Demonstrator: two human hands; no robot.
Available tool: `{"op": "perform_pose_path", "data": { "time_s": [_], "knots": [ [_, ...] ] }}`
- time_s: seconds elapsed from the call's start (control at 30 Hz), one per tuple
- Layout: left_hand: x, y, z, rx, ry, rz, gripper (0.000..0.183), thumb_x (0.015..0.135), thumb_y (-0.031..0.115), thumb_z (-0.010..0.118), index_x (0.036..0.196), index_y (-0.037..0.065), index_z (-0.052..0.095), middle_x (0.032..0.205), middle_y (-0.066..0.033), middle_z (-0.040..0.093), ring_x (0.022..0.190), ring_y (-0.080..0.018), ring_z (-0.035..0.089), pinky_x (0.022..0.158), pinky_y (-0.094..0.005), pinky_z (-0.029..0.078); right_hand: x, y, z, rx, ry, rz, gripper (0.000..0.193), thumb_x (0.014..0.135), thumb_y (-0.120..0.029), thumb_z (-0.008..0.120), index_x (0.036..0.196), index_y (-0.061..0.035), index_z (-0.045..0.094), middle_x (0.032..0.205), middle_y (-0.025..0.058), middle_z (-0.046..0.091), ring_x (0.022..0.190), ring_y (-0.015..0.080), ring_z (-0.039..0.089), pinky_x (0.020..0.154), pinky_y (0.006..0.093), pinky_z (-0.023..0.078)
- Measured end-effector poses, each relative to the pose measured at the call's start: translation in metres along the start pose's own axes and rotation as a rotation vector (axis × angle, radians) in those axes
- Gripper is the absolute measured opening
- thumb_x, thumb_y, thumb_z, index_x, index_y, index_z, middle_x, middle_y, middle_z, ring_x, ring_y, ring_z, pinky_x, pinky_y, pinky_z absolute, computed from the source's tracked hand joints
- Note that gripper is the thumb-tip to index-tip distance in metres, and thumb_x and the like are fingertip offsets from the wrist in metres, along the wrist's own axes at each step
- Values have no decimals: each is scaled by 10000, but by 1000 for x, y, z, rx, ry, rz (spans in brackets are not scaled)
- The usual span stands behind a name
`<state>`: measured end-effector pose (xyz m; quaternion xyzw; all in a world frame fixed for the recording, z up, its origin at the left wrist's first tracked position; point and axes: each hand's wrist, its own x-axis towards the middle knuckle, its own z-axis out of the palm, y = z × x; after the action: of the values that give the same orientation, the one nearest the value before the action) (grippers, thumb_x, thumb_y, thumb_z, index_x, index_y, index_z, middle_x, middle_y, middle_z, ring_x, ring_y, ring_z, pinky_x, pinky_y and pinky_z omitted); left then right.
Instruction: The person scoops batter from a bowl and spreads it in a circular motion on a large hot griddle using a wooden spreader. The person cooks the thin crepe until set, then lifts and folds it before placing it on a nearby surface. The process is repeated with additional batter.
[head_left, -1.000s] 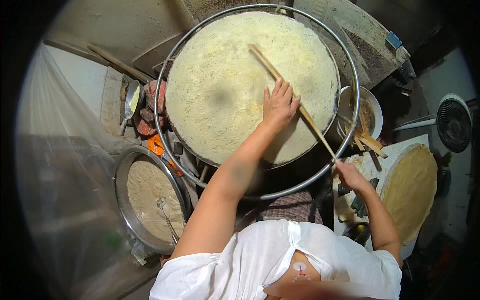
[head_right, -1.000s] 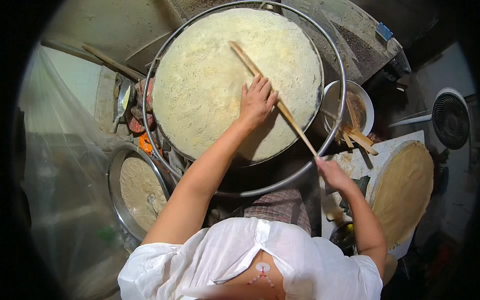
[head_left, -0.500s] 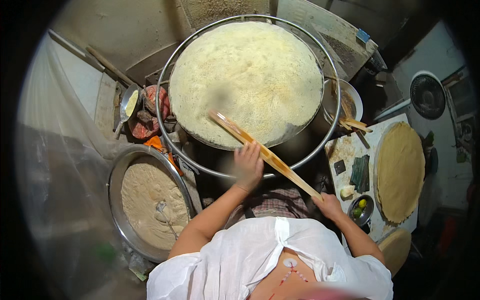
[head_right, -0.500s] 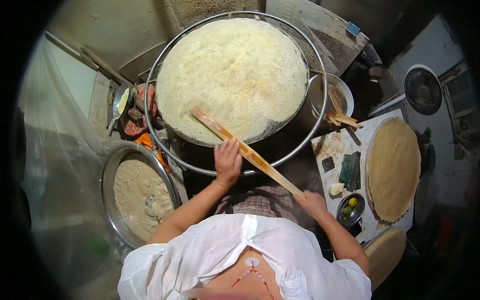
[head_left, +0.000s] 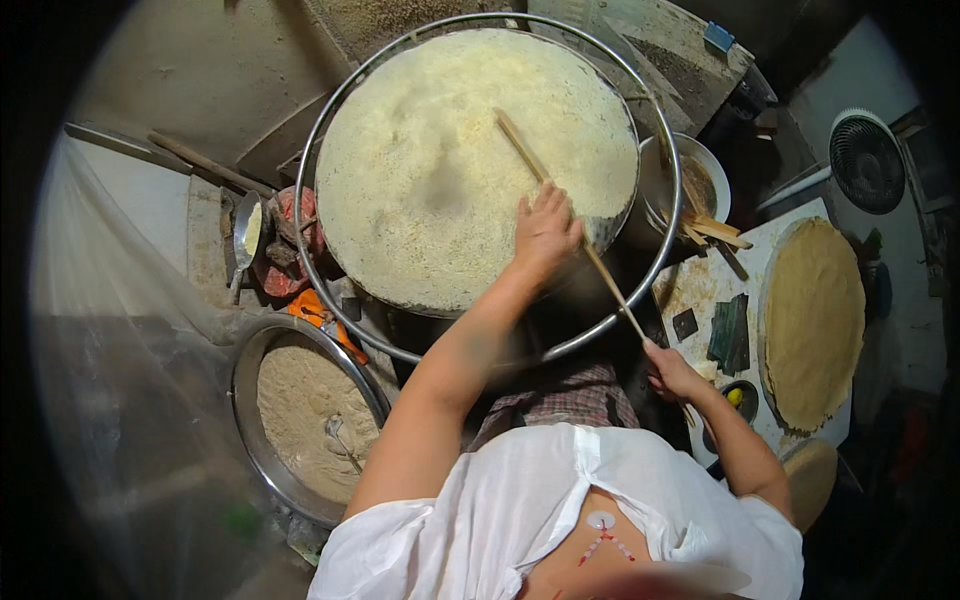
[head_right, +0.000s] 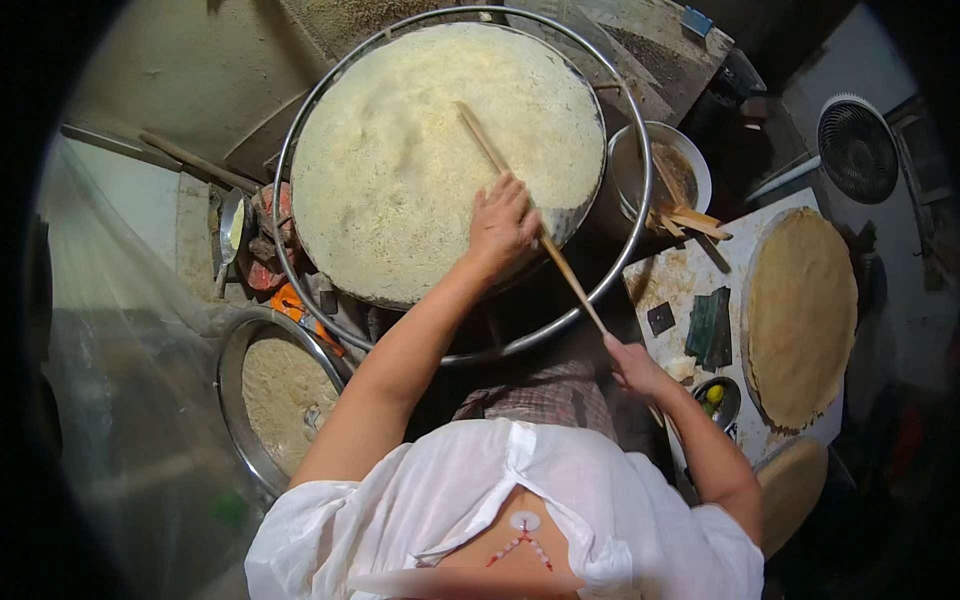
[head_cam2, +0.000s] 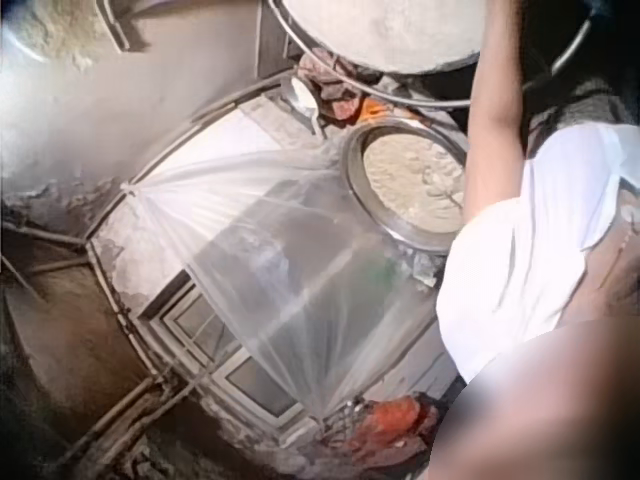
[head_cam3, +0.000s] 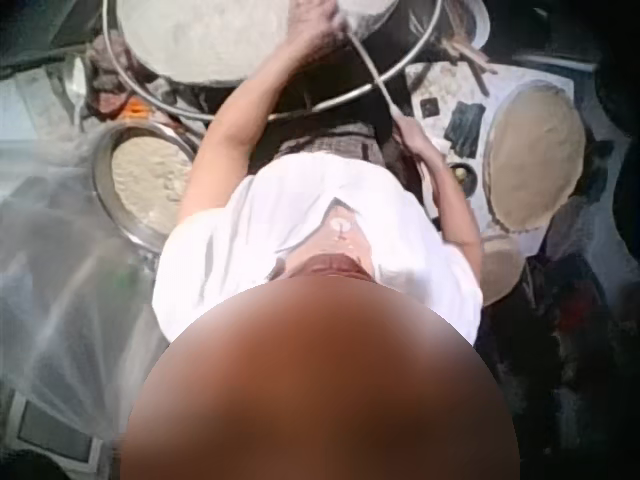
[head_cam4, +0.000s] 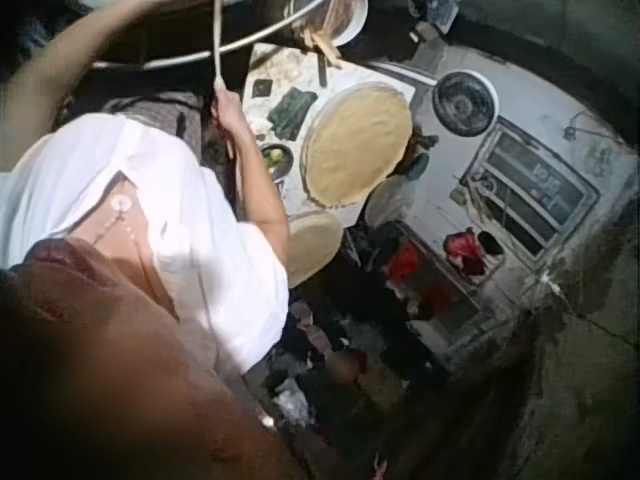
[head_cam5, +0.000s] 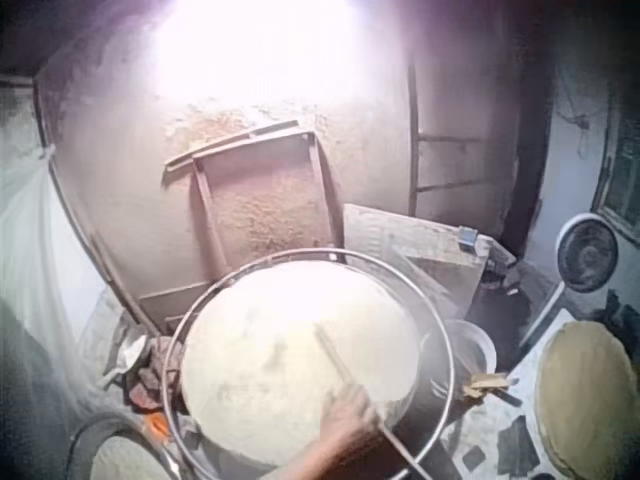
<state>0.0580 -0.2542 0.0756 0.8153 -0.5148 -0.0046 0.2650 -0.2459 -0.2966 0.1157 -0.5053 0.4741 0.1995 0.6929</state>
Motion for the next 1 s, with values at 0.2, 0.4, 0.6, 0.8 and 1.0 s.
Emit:
{"op": "perform_pose_path", "data": {
  "time_s": [0.2, 0.4, 0.6, 0.8, 1.0],
  "knots": [
    [-69, -56, -46, 87, 80, -108, 414, 862, 273, 543, 1212, 53, 557, 1316, -112, 509, 1317, -323, 367, 1059, -567, 246, 20, 0, 46, -286, -55, -122, 598, 943, -546, 423, 608, -53, 475, 519, -32, 369, 464, 84, 327, 430, 286, 274],
    [-191, -59, -50, 64, 230, -93, 451, 879, 164, 488, 1315, 53, 504, 1391, -105, 460, 1337, -303, 350, 1102, -510, 189, -3, 44, 63, -827, 258, -350, 568, 882, -526, 492, 761, 16, 609, 737, 254, 611, 717, 423, 595, 650, 481, 462],
    [-188, 7, -14, -94, 72, 217, 469, 858, 178, 548, 1303, 36, 507, 1400, -109, 446, 1342, -290, 344, 1115, -483, 171, -29, 182, 50, -675, 563, -243, 490, 869, -460, 551, 757, 14, 603, 732, 256, 606, 734, 427, 604, 627, 466, 465],
    [-92, 24, -15, 30, 121, 183, 396, 869, 269, 566, 1187, 34, 547, 1325, -116, 492, 1318, -285, 368, 1057, -590, 214, -10, 132, 49, -285, 344, -389, 541, 954, -433, 464, 756, 62, 555, 575, 55, 494, 569, 142, 425, 548, 342, 395],
    [-145, -33, -57, 112, 133, -8, 352, 901, 229, 521, 1207, 58, 549, 1322, -105, 503, 1316, -305, 369, 1060, -590, 195, -19, 72, 78, -393, 73, -190, 548, 948, -463, 460, 794, 43, 604, 622, 65, 506, 621, 147, 443, 601, 334, 412]
  ]
}}
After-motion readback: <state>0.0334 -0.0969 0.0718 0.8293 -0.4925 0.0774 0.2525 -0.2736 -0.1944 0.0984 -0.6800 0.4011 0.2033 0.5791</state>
